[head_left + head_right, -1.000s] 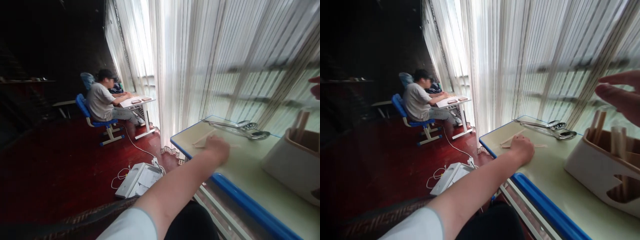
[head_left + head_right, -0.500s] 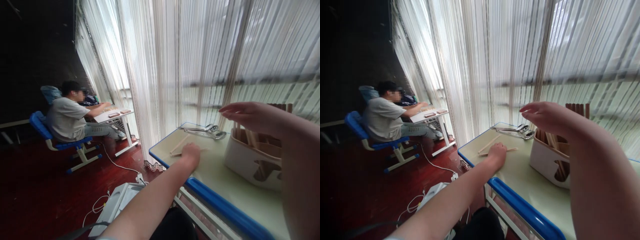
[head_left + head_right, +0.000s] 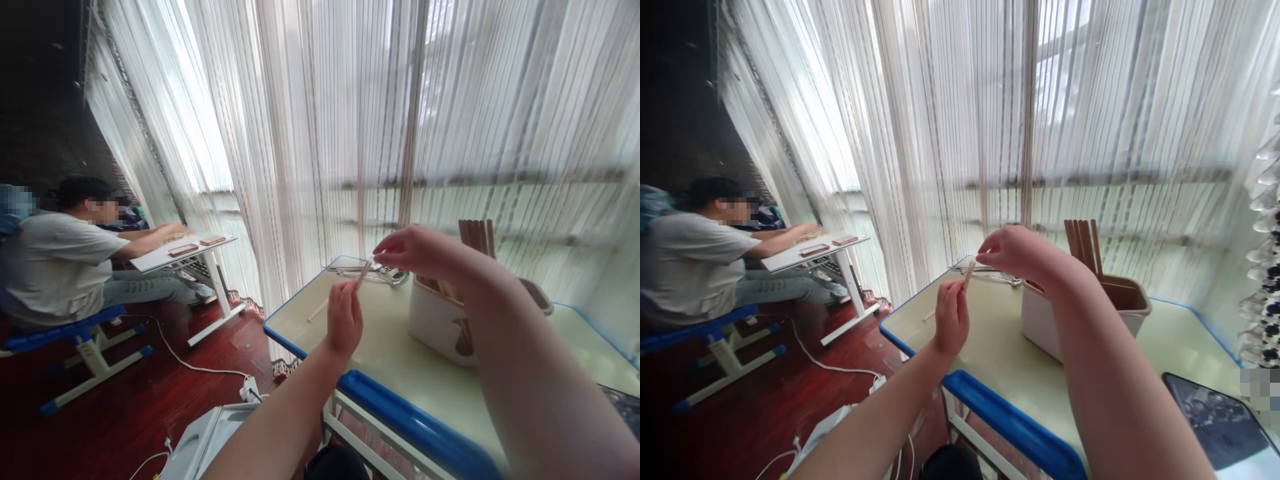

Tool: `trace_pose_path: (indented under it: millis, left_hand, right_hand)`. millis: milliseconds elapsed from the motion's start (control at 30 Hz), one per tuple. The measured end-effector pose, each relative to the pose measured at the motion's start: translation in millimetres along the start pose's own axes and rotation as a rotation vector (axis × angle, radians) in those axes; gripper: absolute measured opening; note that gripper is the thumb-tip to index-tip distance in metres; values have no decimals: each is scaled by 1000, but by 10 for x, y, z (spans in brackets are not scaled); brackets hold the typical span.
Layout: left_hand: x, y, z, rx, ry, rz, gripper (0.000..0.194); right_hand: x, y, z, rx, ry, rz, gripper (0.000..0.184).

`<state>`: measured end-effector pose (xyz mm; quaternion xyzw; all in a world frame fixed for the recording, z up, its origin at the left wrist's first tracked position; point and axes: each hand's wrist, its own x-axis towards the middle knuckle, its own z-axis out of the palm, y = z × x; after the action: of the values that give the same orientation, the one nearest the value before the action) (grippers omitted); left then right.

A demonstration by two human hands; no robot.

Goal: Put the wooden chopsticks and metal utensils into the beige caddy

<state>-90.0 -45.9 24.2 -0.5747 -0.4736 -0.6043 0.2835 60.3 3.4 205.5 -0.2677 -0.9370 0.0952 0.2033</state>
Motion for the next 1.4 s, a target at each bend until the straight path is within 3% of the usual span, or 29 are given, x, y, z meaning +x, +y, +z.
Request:
trace_pose_path:
  millis: [400, 600, 733, 833, 933, 1100, 1267, 1400]
  left_hand:
    - [4, 37, -18, -48, -27, 21, 29]
    - [-23, 20, -28, -55, -142, -30, 22]
    - [-31, 98, 6, -69, -162, -73, 19]
    - [101, 276, 111, -146, -137, -180, 19]
    - [369, 465, 319, -243, -70, -302, 17]
    - [654, 431, 768, -367, 64, -328, 23]
    - [303, 231, 1012, -461, 87, -565, 24]
    - [82, 289, 1009, -466, -134, -305, 29]
  right_hand:
    - [4, -136, 93, 37, -35, -16, 19]
    - [-33, -75, -12, -19, 216, 7, 21]
    - [-199, 3, -247, 66, 503, 135, 28]
    - [-381, 58, -434, 62, 739, 208, 29]
    - [-537, 81, -555, 11, 861, 306, 30]
    - [-565, 137, -608, -61, 909, 395, 31]
    - [-439, 282, -585, -212, 878, 368, 27]
    - [-369, 340, -529, -246, 735, 342, 25]
